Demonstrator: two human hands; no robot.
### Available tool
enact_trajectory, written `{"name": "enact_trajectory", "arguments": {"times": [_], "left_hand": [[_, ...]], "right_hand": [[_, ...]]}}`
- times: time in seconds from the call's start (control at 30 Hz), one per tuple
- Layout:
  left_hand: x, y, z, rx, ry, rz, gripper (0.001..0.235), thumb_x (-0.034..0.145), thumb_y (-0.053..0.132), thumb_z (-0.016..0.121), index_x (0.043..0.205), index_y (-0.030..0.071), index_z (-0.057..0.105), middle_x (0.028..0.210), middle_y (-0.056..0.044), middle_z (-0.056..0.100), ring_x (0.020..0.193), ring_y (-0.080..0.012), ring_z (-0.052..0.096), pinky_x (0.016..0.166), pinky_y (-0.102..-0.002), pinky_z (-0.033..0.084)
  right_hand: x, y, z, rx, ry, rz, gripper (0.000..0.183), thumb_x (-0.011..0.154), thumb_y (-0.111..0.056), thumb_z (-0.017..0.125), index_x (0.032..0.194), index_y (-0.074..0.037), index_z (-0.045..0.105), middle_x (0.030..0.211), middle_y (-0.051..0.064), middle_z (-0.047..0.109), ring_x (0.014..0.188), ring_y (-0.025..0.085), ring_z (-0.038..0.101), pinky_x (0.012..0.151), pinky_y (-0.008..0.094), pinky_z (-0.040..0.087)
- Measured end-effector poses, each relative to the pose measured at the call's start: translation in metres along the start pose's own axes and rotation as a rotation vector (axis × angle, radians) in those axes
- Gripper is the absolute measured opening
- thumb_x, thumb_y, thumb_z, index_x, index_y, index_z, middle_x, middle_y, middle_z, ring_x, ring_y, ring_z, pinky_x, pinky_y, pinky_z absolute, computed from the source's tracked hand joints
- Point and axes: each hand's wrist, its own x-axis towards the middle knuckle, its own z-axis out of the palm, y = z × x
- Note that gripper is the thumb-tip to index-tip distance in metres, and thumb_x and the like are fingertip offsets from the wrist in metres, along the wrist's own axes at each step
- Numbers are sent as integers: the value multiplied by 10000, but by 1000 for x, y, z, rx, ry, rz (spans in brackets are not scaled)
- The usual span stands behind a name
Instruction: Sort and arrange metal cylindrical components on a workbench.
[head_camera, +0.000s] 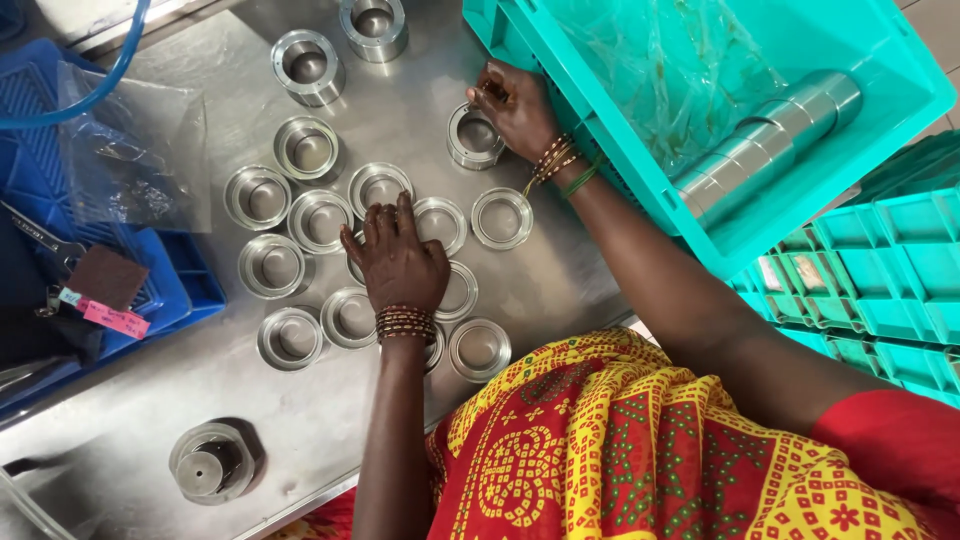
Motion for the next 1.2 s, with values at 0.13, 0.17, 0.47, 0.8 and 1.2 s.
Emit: {"name": "enact_trajectory", "arguments": {"times": [0.13,0.17,0.47,0.8,1.2], "left_hand": [[-2,0,1,12,-2,-2,686,821,237,560,1467,11,513,1396,-197,579,1424,-338,421,1212,-640,115],[0,1,1,11,-14,-10,682,823,236,560,1466,13,511,1399,-196,578,1427,-336,418,1214,-638,115],[-1,-2,7,26,-1,-16,684,820,225,552,1472,23,519,1395,-195,578,1424,-333,419,1225,-639,108],[18,18,2,-86,59,-77,565,810,240,590,1336,34,593,1307,-163,615,1355,-349,443,1142,-716,106],[99,60,62,-133,-124,135,181,928,130,579,1045,79,709,1125,-173,712,901,-379,723,813,-503,557]], "right_hand": [[-1,-10,3,-131,-2,10,246,1016,-125,735,912,-7,546,763,65,581,711,100,500,657,300,462],[1,-13,2,-93,-47,8,255,1028,-119,730,921,-4,528,771,65,567,722,105,493,661,304,460],[-24,1,3,-190,171,-106,246,1018,-60,719,915,-11,502,768,74,497,703,132,440,636,317,423],[-58,-19,-3,-35,168,100,216,1060,-78,651,924,-18,494,783,45,542,700,79,515,625,278,454],[-25,-43,-2,-483,249,-197,185,961,-20,714,947,12,533,800,220,570,710,366,553,620,394,449]]}}
